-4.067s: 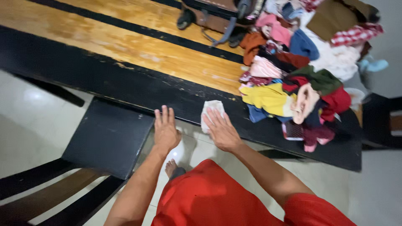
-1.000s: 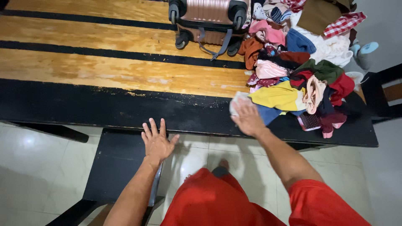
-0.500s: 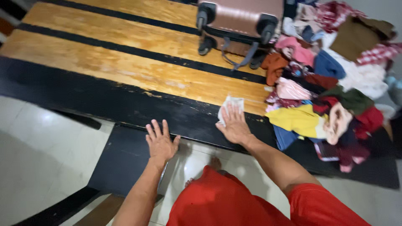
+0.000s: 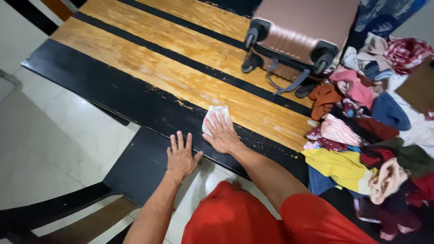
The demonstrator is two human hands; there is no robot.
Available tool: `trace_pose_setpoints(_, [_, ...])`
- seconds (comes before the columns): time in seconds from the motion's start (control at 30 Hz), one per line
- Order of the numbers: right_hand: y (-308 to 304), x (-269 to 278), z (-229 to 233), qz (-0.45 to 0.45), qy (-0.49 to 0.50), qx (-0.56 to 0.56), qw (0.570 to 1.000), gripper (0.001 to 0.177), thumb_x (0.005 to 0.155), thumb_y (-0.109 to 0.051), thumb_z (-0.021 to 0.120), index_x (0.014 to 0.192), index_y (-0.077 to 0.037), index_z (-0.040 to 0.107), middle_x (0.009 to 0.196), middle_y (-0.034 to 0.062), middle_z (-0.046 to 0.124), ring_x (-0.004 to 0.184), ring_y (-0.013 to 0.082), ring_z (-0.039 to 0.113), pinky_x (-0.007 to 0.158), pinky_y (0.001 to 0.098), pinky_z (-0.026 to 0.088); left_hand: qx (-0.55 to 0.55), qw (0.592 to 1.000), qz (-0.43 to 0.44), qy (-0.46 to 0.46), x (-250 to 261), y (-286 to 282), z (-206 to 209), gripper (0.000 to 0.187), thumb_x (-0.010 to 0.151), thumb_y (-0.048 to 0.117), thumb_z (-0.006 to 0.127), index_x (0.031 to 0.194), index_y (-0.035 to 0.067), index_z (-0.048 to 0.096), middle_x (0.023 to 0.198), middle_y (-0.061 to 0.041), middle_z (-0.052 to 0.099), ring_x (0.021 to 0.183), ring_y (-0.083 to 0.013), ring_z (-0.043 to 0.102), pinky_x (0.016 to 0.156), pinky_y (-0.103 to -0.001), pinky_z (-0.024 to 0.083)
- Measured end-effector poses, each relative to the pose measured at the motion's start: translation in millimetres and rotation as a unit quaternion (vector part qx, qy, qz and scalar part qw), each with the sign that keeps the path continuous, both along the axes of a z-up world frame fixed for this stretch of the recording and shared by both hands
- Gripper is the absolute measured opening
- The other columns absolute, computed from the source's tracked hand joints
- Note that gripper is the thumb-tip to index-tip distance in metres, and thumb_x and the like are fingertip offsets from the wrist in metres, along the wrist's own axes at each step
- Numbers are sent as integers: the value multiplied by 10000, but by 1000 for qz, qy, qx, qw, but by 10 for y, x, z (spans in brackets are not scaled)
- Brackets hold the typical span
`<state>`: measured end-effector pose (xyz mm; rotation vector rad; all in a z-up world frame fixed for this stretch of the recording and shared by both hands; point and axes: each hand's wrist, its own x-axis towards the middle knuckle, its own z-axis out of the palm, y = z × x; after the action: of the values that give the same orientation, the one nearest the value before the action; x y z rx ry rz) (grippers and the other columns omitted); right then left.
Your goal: The person wipes the surface of a black and wood-colored table using a white cloth and then wipes the back and seat of a wooden chair with the same cloth.
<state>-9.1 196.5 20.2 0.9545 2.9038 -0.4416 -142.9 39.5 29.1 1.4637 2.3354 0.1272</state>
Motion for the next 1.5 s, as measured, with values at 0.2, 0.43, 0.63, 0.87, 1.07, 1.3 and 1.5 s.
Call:
trace_pose_setpoints(0.2, [93,663,120,-46,-2,23,999,651,1022,-467,408,1609,-211,289,1707,124,113,1563,378,70,1222,610,60,21,999,50,-4,0,146,-55,849,933,592,590,1591,135,313,1681,-229,174,1553,-486,119,1245,-604,177])
trace_pose_setpoints(0.43, [140,1811,-38,-108,23,197,974,674,1007,-459,468,1595,-161,328,1670,158,217,1534,482,168,1220,599,161,54,995,87,2,-184,149,-58,1262,739,778,692,1583,-20,197,1642,-349,60,1507,-549,22,1191,-624,158])
trace_pose_setpoints(0.63, [-54,2247,-91,-218,19,199,955,707,986,-456,505,1592,-129,350,1648,236,256,1484,516,249,1171,657,204,59,993,95,-28,-276,113,-138,1413,684,833,700,1583,-79,103,1631,-374,28,1516,-545,17,1194,-623,162])
trace_pose_setpoints(0.87, [-117,1646,-80,-201,-42,117,972,753,1007,-515,448,1607,-109,245,1676,221,133,1520,481,134,1182,621,144,-13,996,85,-26,-301,150,-49,1427,675,833,719,1590,-53,77,1634,-365,-7,1516,-538,-12,1210,-606,143])
trace_pose_setpoints(1.07, [-8,940,-75,-136,-48,21,989,789,1025,-571,347,1637,-128,120,1703,201,-17,1565,398,-45,1234,554,-25,3,997,76,-24,-305,134,-71,1453,670,851,708,1583,-90,80,1625,-396,8,1508,-561,2,1205,-593,190])
trace_pose_setpoints(1.3, [108,265,-144,-71,-2,5,997,771,1022,-571,384,1630,-133,204,1700,219,19,1555,459,-14,1229,586,-3,30,996,77,-14,-310,144,-188,1476,637,861,716,1578,-94,98,1616,-405,29,1506,-579,15,1197,-587,215])
trace_pose_setpoints(1.5, [219,495,-155,-21,38,49,998,712,1021,-527,424,1620,-169,280,1700,193,118,1566,436,71,1239,591,61,-10,995,103,-2,-264,201,-141,1482,618,833,757,1595,-64,95,1642,-374,37,1522,-548,45,1211,-594,193])
